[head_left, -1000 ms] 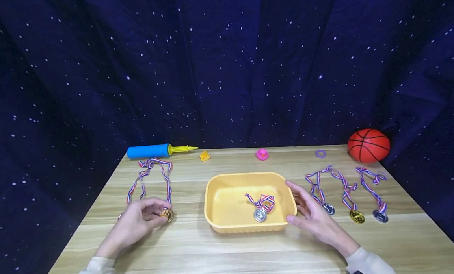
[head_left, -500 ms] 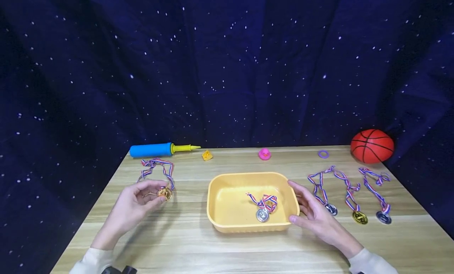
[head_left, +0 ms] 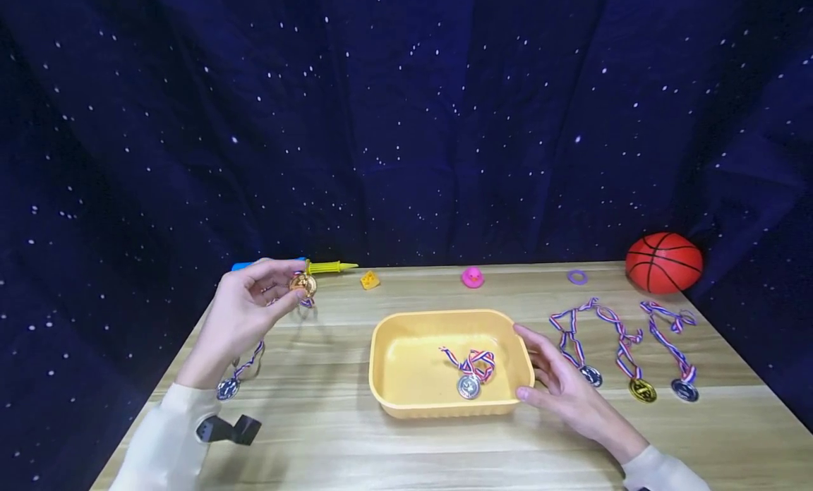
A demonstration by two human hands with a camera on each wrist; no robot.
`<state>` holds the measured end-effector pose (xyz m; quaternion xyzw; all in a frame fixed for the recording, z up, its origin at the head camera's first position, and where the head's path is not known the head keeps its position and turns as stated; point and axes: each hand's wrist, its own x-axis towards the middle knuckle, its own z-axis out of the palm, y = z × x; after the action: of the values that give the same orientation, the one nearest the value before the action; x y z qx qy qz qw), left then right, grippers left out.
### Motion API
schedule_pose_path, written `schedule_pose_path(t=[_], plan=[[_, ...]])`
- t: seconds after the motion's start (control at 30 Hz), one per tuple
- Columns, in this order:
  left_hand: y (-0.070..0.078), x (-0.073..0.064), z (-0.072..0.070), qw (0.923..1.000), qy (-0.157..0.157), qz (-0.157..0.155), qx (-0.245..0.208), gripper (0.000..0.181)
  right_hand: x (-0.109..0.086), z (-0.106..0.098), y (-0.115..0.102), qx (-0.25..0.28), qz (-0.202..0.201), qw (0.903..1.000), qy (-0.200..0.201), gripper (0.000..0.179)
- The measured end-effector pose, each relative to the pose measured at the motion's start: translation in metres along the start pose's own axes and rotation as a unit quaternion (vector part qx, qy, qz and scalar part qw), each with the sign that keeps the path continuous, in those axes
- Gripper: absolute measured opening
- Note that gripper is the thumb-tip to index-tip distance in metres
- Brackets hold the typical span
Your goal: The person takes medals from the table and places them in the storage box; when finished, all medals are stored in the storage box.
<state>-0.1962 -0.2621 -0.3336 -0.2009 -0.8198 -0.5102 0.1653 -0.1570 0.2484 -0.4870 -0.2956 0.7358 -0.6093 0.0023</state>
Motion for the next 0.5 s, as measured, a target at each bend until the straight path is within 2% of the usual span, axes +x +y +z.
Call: schedule_pose_path(t=[0.13,0.3,0.5], plan=[[0.014,0.014,0.002,0.9996,0.009,0.025,-0.006,0.041,0.001,0.0,0.0,-0.001,0.0,1.0,0.0,0.089],[0.034,0.029,0.002,0.9989,0.017,0.037,-0.022,0.043,0.001,0.0,0.001,-0.004,0.001,1.0,0.002,0.089],[0.058,0.046,0.002,0.9972,0.026,0.067,-0.024,0.044,0.0,0.0,0.002,-0.01,-0.001,0.9999,0.005,0.089]])
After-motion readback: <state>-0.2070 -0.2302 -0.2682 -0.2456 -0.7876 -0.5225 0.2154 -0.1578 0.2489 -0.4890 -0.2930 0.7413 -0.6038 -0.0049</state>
